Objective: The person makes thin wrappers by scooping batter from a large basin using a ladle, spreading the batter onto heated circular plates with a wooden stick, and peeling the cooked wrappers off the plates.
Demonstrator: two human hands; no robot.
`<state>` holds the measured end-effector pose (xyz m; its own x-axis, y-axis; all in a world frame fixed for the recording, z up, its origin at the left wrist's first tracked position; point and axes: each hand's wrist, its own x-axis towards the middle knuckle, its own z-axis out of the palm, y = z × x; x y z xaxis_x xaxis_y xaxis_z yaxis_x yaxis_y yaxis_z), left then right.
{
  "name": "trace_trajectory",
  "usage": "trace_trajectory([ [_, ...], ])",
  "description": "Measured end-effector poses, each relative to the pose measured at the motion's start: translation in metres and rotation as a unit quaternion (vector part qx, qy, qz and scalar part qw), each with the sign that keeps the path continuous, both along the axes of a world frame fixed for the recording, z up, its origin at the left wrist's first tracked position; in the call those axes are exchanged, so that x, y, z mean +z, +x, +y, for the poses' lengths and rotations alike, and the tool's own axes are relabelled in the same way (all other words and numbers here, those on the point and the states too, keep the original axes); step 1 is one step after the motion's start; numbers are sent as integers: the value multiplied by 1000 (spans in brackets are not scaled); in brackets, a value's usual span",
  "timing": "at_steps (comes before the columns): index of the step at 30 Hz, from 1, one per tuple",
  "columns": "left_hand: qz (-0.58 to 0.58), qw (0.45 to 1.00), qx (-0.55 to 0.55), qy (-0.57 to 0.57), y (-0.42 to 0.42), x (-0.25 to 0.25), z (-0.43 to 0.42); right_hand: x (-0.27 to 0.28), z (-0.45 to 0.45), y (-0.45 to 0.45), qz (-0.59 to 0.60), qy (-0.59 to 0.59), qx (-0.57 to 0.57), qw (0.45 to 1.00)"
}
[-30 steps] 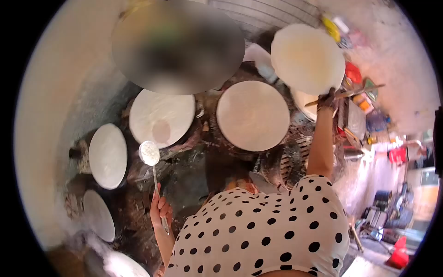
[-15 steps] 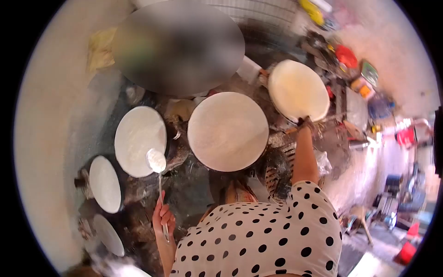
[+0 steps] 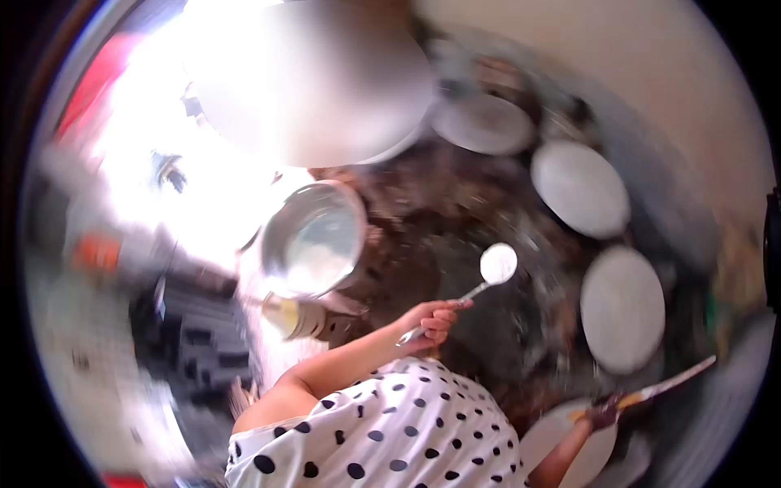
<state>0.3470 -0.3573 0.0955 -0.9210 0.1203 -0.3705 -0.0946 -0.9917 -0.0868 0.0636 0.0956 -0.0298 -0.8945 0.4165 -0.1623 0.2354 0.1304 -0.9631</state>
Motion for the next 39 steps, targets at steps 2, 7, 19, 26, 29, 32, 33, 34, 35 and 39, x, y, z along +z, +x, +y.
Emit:
trace_trajectory([
  [2,42,994,100,3,52,-4,-8,7,-87,-11,32,-3,98,995],
  [7,-222,822,191,-488,149,-24,-35,-33,-245,38,-24,95,396,913],
  [19,-379,813,276,-345,312,-279,-195,-71,-558,238,-315,132,761,551],
  [26,-400,843,332,-137,360,-310,-253,-137,-650,243,-131,252,873,396],
  [29,-446,826,303,-166,369,-323,-276,-133,-686,258,-202,274,868,361],
  [32,-479,803,289,-206,376,-350,-307,-191,-711,261,-191,289,881,322],
  [33,-509,781,258,-253,376,-358,-320,-195,-722,268,-179,291,887,312],
  [34,-510,781,260,-252,375,-367,-331,-152,-746,297,-266,297,856,330],
  [35,-537,760,232,-283,374,-376,-342,-130,-766,323,-350,301,816,347],
  [39,-580,703,101,-399,368,-375,-358,-146,-785,349,-373,277,825,321],
])
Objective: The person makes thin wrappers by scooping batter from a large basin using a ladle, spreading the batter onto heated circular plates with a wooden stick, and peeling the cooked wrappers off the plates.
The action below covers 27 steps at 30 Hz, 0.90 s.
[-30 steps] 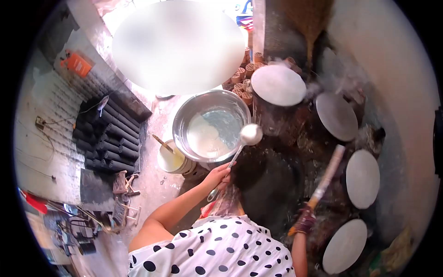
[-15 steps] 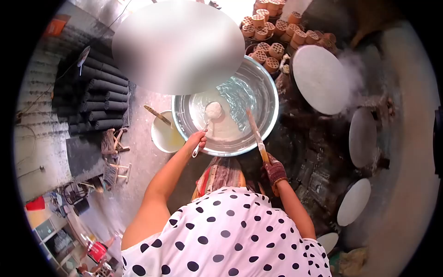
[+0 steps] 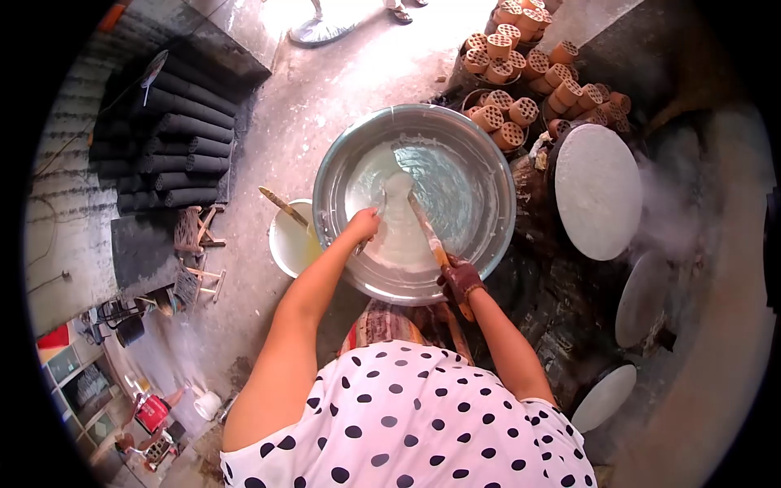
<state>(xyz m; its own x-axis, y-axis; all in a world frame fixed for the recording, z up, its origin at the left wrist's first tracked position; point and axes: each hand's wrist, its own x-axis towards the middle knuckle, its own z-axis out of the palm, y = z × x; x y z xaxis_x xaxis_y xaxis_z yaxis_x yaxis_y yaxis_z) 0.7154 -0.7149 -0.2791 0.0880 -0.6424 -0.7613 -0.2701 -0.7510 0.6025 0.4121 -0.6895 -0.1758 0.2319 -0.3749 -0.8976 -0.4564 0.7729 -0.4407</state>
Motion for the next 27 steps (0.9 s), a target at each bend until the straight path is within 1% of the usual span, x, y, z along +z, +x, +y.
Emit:
trace_trajectory([
  [1,-1,1000,1,-3,5,6,-1,-46,14,-22,36,-156,209,965],
  [3,-50,991,-122,-3,16,20,7,1,38,-37,110,-286,239,921],
  [4,-109,981,-159,-21,17,21,15,-3,50,-49,113,-306,254,910],
  [5,-171,964,-196,-48,15,18,20,-16,65,-62,96,-313,285,901],
  [6,-246,943,-199,-101,8,13,28,-36,79,-73,86,-336,316,883],
  [7,-280,932,-212,-91,1,12,27,-57,89,-76,79,-357,333,869],
  [8,-299,922,-210,-125,-5,7,28,-78,92,-73,78,-362,329,868],
  [9,-300,924,-219,-93,-14,15,21,-46,69,-50,18,-192,215,957],
  [10,-301,927,-200,-104,-22,4,27,-7,44,-24,1,-29,74,997],
  [11,-189,974,-116,-43,-28,8,24,6,34,-8,13,-42,63,997],
  [12,-61,998,-15,-2,-34,-6,26,11,29,-1,25,-47,55,997],
  [13,71,993,84,44,-38,-21,33,14,28,1,26,-65,61,996],
  [14,69,994,80,35,-39,-29,43,12,31,-3,25,-78,62,995],
  [15,189,956,197,106,-42,-34,51,11,34,-6,25,-92,63,993],
  [16,307,885,306,171,-49,-32,50,4,41,-15,40,-135,122,983],
  [17,308,887,303,162,-56,-19,54,-35,61,-28,66,-257,202,943],
  [18,342,876,314,133,-69,17,67,-73,82,-40,115,-378,271,878],
  [19,375,861,326,106,-79,48,84,-59,90,-50,73,-353,229,904],
  [20,375,862,328,99,-85,68,99,-41,99,-59,28,-326,188,926],
  [21,381,861,329,67,-88,87,110,-24,103,-66,26,-334,190,923],
  [22,388,860,329,36,-91,100,118,-6,107,-72,-5,-406,183,896],
  [23,400,844,357,23,-94,116,126,5,114,-79,-36,-471,175,864],
  [24,393,845,364,-10,-96,133,135,14,116,-82,-26,-456,183,871],
  [25,385,852,352,-41,-96,155,142,33,118,-87,-54,-499,173,848],
  [27,360,863,342,-91,-103,208,157,77,120,-95,-89,-541,167,819],
])
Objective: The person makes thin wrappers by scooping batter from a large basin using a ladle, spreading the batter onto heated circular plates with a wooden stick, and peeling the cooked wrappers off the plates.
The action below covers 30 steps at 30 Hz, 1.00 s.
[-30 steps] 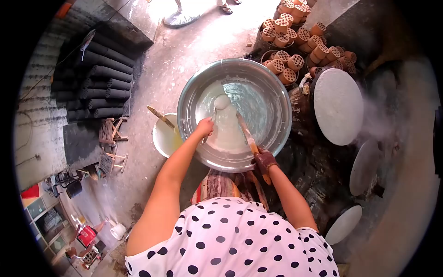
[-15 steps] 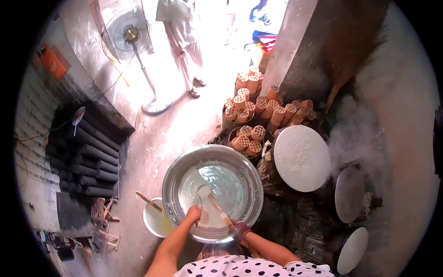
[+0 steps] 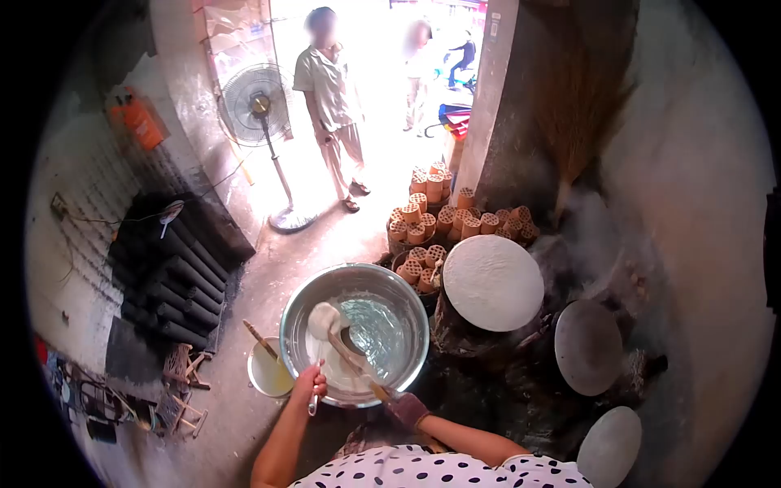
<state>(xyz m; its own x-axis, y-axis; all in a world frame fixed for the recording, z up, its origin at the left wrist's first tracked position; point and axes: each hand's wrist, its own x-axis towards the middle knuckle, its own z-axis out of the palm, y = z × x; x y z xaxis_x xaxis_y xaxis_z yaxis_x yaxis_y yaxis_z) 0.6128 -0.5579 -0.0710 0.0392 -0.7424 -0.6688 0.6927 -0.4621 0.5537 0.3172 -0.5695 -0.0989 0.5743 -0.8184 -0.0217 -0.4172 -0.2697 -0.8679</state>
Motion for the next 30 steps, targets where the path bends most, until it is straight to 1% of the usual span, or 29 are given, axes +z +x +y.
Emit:
trace_trajectory([
  [1,-22,1000,7,-15,-4,34,3,39,-8,0,23,61,3,998],
  [2,-39,999,6,-17,-7,66,8,61,-7,-1,47,123,5,991],
  [3,-41,999,9,-21,-4,86,9,40,-12,0,-75,24,10,997],
  [5,-89,992,-29,-90,6,121,16,23,-31,-1,2,-126,47,991],
  [6,-94,990,-25,-106,5,146,19,62,-32,-5,-1,-66,54,996],
  [7,-101,987,-17,-123,4,172,22,114,-36,-8,-5,-6,65,998],
  [8,-122,982,-21,-144,3,198,26,140,-39,-6,-20,-57,63,996],
  [9,-142,976,-26,-165,3,219,29,130,-54,-6,-43,-65,73,994],
  [11,-203,956,-30,-210,11,243,37,179,-56,-9,-69,-5,54,996],
  [12,-213,947,-28,-237,16,251,40,188,-61,-12,-68,-8,59,996],
  [13,-214,947,-24,-238,18,250,44,193,-63,-14,-121,30,55,991],
  [15,-242,942,-5,-232,23,250,47,194,-66,-15,-178,65,54,980],
  [16,-224,952,-13,-210,27,238,46,188,-64,-16,-192,127,45,972],
  [17,-188,961,-25,-201,33,214,41,178,-62,-17,-206,191,34,959],
  [19,23,983,-56,-171,39,164,26,135,-62,-18,-200,183,45,962],
  [20,94,986,-37,-133,42,129,16,115,-66,-22,-135,236,31,962],
  [21,162,982,-20,-96,45,104,10,100,-70,-25,-71,285,16,956],
  [22,152,983,-5,-103,35,100,16,83,-67,-34,-74,283,12,956],
  [23,142,984,11,-110,22,99,26,66,-60,-45,7,-38,23,999],
  [24,74,987,10,-139,12,94,36,62,-61,-48,89,-357,31,929],
  [25,6,986,11,-169,3,89,45,97,-43,-52,111,-328,-16,938],
  [26,39,984,8,-176,-8,89,51,104,-40,-51,87,-369,-41,924],
  [27,42,984,3,-175,-4,79,39,105,-37,-50,66,-406,-66,909],
  [28,78,978,-30,-193,2,60,27,105,-34,-48,72,-401,-68,911],
  [29,116,970,-61,-206,-2,62,27,102,-28,-45,149,-378,-69,911],
  [30,295,952,36,-69,-2,66,10,98,-22,-43,222,-354,-69,906],
])
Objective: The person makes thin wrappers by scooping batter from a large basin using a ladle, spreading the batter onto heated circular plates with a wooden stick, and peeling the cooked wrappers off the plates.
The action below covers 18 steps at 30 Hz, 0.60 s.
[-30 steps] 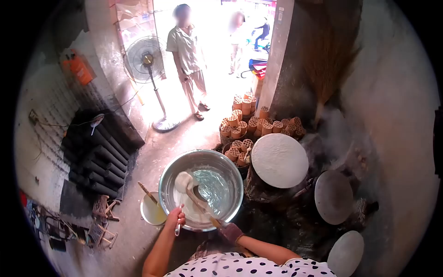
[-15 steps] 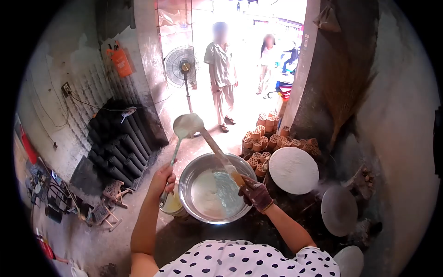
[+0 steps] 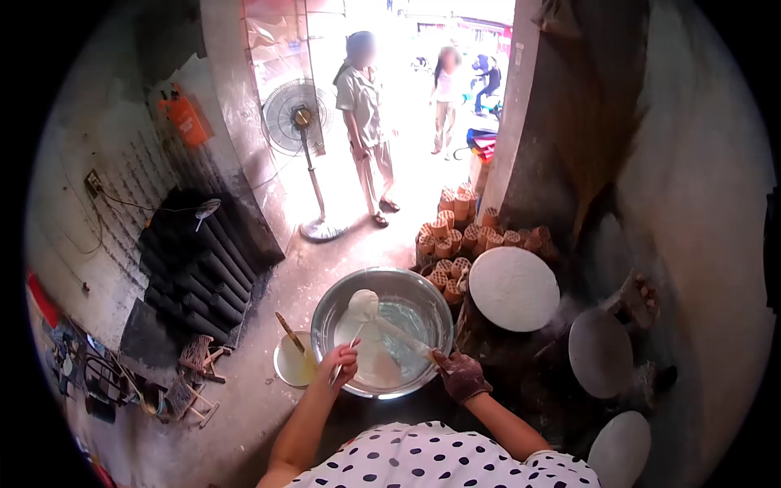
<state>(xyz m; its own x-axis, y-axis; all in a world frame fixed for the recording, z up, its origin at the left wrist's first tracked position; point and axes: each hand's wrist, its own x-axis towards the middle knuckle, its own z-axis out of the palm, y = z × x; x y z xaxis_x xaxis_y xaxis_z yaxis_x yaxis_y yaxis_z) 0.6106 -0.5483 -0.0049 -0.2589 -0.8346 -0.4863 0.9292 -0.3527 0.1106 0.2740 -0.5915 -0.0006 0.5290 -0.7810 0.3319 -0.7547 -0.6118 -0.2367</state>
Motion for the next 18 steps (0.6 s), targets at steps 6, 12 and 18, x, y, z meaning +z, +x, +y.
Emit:
trace_trajectory([
  [6,-422,900,-59,-94,-34,28,23,-1,34,-27,-72,105,-66,990],
  [12,11,999,-34,11,-20,-9,-29,-35,31,-20,-63,70,-83,992],
  [18,-383,915,-106,-73,-33,21,-17,-13,40,-12,-101,88,-113,985],
])
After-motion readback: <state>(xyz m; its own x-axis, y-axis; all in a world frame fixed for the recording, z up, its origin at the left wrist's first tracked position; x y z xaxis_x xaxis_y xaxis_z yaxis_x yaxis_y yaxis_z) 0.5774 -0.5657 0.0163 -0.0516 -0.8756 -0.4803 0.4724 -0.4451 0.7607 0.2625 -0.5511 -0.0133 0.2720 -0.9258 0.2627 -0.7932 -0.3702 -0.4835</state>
